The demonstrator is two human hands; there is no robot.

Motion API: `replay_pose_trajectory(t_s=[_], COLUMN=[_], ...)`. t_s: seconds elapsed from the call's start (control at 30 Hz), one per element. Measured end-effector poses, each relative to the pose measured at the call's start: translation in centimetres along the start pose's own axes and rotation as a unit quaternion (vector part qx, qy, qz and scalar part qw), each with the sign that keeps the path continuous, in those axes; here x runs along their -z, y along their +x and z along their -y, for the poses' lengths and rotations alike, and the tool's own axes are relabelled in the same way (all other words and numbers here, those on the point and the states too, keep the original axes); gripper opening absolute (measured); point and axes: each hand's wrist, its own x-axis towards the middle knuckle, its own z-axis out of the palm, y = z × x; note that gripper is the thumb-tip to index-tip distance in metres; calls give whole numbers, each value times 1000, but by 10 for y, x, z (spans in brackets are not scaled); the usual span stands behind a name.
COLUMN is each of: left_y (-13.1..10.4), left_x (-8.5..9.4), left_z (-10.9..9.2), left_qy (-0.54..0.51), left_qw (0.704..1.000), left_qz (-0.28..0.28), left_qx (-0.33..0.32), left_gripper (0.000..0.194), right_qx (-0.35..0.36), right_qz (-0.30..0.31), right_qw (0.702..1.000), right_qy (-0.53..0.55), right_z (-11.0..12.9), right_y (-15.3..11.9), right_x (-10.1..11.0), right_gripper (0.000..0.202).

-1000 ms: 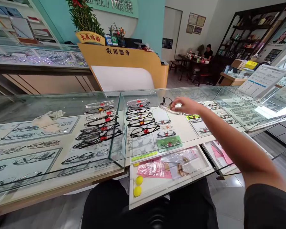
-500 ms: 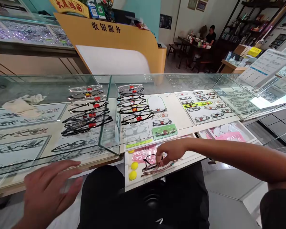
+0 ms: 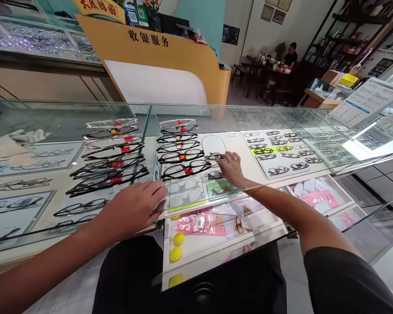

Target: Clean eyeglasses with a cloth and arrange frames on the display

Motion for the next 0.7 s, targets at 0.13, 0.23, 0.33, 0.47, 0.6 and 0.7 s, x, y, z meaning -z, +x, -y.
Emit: replay_pose_trajectory(t_s=[0.13,0.23,0.33,0.47,0.6,0.7], left_y=[1,-3,-5,-10,-15,-19], left_x=[-3,-5,-9,-18,-19,-15], left_z=[3,4,5,5,4,2], left_qy=[-19,-34,-56,-91,-148,-154], left_qw=[1000,999,998,994,985,981], left_qz=[-14,-16,-16,-36,-19,5], left_qx=[7,14,22,46,85,119], left_gripper=[10,12,13,16,18,19], right_qx=[-42,-64,-54,10,59,77], right_qz=[-2,4,27,94,153,183], right_qw=[999,998,998,995,986,980], right_qy=[-20,-27,-26,-10,4,9], right_z=[-32,-53,-72,-91,-94,-92], right_y=[37,62,93,135,161,165], right_x=[-40,-63,-76,-87,-101,-110], right_gripper=[30,34,33,25,22,21])
